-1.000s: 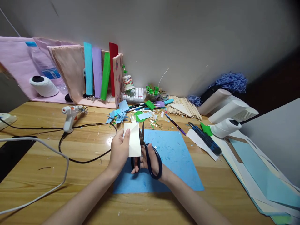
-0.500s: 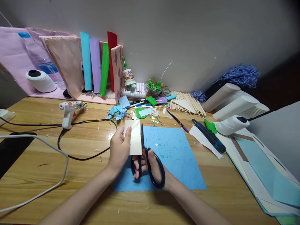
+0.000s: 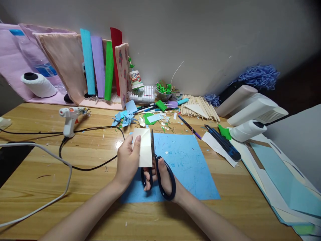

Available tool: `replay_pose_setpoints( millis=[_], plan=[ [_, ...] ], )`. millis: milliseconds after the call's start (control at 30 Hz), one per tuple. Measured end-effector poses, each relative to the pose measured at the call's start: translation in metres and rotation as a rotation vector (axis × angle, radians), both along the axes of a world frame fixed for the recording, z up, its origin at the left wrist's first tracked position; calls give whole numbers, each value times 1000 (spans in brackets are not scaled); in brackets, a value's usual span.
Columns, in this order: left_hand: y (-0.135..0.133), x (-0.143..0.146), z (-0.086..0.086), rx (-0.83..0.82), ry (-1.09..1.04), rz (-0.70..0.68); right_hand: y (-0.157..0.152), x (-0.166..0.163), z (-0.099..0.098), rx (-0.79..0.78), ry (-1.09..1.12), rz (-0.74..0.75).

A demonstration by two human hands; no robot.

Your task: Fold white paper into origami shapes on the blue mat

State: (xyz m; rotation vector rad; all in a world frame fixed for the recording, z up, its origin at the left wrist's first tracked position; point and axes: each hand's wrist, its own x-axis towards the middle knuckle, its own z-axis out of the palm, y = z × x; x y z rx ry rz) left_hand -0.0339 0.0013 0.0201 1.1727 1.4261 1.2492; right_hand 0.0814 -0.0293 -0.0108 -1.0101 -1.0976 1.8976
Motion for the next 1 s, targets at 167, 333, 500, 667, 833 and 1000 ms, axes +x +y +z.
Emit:
replay_pose_setpoints(
  millis=[167, 333, 500, 667, 833, 1000],
  plan=[
    [-1, 1, 0, 4, 6, -8, -1, -1, -5, 20, 19, -25],
    [0, 0, 0, 29, -14, 28, -2, -1, -3, 12, 9, -13],
    [3, 0, -2, 35, -47, 20, -2, -2, -1, -7, -36, -20],
    [3, 1, -3, 32, -85, 20, -3, -3, -6, -17, -16, -47],
    [3, 3, -3, 20, -118, 18, -5, -6, -12, -30, 50, -71],
    [1, 4, -2, 13, -136, 22, -8, -10, -20, -23, 82, -97]
  ],
)
